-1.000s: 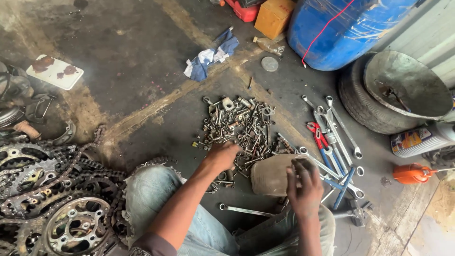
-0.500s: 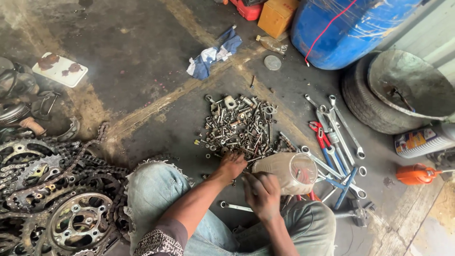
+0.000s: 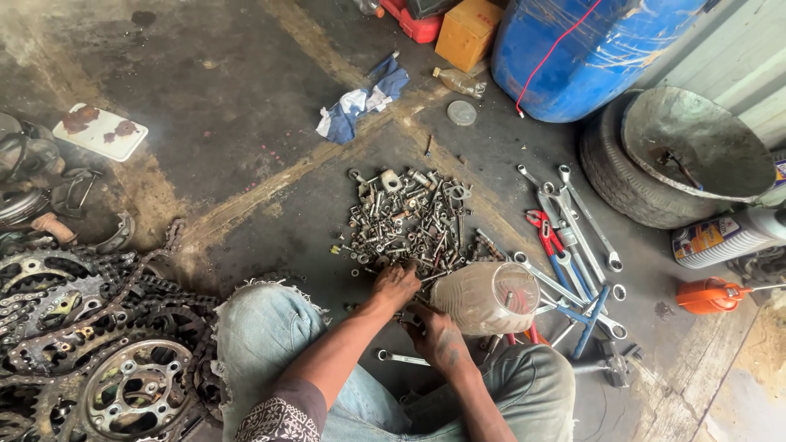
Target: Sorting through bolts, chain links, and metal components on the workshop floor and organizing elements into a plastic container.
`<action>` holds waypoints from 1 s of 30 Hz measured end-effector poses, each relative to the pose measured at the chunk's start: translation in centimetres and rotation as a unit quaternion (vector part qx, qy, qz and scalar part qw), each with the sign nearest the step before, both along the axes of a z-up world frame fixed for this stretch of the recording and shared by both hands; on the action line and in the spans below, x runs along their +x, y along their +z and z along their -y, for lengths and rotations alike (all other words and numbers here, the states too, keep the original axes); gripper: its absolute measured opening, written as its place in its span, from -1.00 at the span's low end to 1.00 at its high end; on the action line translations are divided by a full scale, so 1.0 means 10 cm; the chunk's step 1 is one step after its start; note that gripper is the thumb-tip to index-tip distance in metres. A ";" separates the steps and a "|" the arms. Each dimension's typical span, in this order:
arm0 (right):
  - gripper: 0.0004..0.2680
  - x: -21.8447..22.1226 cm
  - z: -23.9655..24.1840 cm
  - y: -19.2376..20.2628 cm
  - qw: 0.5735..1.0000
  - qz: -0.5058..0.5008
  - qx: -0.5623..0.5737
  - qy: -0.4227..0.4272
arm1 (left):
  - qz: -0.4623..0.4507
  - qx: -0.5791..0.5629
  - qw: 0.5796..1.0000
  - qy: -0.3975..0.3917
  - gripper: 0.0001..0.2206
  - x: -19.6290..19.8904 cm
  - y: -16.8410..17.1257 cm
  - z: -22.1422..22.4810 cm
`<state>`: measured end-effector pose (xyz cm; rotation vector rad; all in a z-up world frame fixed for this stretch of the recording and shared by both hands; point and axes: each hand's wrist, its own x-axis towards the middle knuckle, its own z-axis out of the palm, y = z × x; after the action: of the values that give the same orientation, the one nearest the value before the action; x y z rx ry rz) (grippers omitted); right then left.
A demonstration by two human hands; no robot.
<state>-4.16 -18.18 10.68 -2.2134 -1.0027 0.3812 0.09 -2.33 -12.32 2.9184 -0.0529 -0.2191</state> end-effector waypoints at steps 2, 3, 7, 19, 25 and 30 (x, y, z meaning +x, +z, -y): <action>-0.75 -0.01 0.01 -0.02 0.999 0.015 -0.040 0.005 | -0.009 0.019 1.000 -0.011 -0.79 0.02 0.01 0.02; -0.75 0.00 0.02 -0.01 0.999 0.016 -0.039 0.005 | -0.007 0.019 1.000 -0.011 -0.79 0.04 -0.06 0.01; -0.74 -0.01 0.00 0.04 0.999 -0.009 -0.053 0.003 | 0.084 -0.011 0.996 -0.002 -0.79 0.00 0.10 -0.09; -0.49 0.12 -0.01 -0.11 0.892 -0.406 0.162 -0.116 | -0.106 -0.429 0.880 0.173 -0.83 -0.18 2.39 -0.61; -0.55 0.16 0.03 -0.07 0.793 -0.530 0.288 -0.088 | -0.101 -0.633 0.766 0.049 -0.74 -0.27 2.70 -0.62; -0.70 0.06 0.01 0.04 0.803 -0.473 0.350 -0.093 | -0.111 -0.644 0.755 0.056 -0.68 -0.25 2.75 -0.58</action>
<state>-3.60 -18.28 11.09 -1.1557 -0.2676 0.7689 -2.40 3.47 15.15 1.4828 0.0120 -0.3273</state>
